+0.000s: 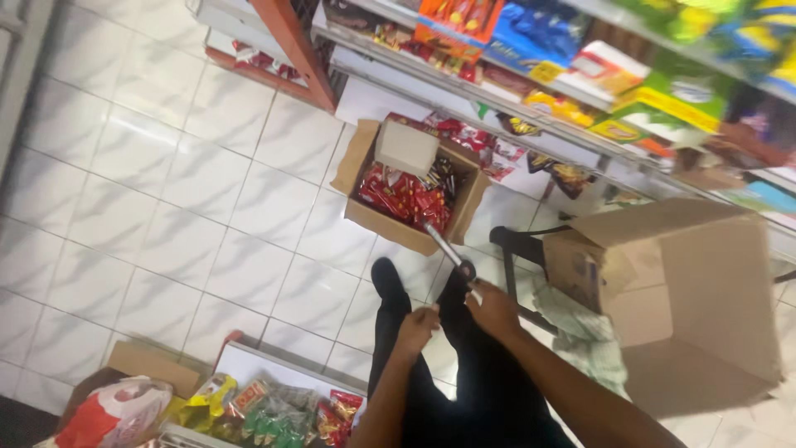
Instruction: The person wipes individual snack boxes and bars with a cloth, scans them with a handheld scanner, and places them onto retail shelves.
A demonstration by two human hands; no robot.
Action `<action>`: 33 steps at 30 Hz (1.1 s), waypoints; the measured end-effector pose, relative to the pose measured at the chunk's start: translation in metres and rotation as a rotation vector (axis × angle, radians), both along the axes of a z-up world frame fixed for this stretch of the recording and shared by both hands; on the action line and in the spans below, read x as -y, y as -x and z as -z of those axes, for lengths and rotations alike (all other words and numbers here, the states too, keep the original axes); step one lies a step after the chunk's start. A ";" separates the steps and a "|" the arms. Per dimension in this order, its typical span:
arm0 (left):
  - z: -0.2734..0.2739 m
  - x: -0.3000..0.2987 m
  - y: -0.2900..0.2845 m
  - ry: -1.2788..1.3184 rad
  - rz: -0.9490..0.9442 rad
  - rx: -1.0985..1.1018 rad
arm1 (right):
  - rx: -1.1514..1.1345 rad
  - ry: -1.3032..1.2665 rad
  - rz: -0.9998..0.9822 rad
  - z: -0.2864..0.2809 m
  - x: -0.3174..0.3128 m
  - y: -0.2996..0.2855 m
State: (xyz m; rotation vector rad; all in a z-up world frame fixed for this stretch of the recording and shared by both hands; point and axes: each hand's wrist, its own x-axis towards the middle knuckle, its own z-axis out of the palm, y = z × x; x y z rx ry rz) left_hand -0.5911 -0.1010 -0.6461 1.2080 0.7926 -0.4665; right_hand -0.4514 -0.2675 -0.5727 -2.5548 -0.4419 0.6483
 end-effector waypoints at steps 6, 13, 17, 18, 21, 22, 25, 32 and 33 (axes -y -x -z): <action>-0.074 -0.019 -0.077 0.161 -0.093 -0.152 | 0.080 -0.011 -0.255 -0.116 -0.021 0.043; -0.101 -0.005 -0.153 0.257 -0.197 0.019 | 0.155 -0.323 0.069 -0.111 0.052 -0.005; -0.132 0.026 -0.178 0.266 -0.077 0.205 | 0.267 -0.030 0.321 -0.080 0.166 -0.030; -0.142 0.033 -0.186 0.278 -0.029 0.212 | 0.246 0.130 0.361 -0.073 0.190 -0.031; -0.179 0.058 -0.178 0.357 0.046 0.194 | 0.049 -0.013 0.264 -0.060 0.242 -0.026; -0.191 0.063 -0.177 0.404 0.038 0.184 | -0.029 0.032 0.283 -0.055 0.248 -0.019; -0.223 0.080 -0.168 0.461 0.003 0.141 | -0.122 0.127 0.328 -0.049 0.258 -0.016; -0.242 0.102 -0.164 0.177 0.166 0.283 | 0.168 -0.308 0.450 -0.119 0.254 -0.014; -0.244 0.104 -0.162 0.166 0.162 0.334 | 0.142 -0.458 0.505 -0.149 0.249 -0.003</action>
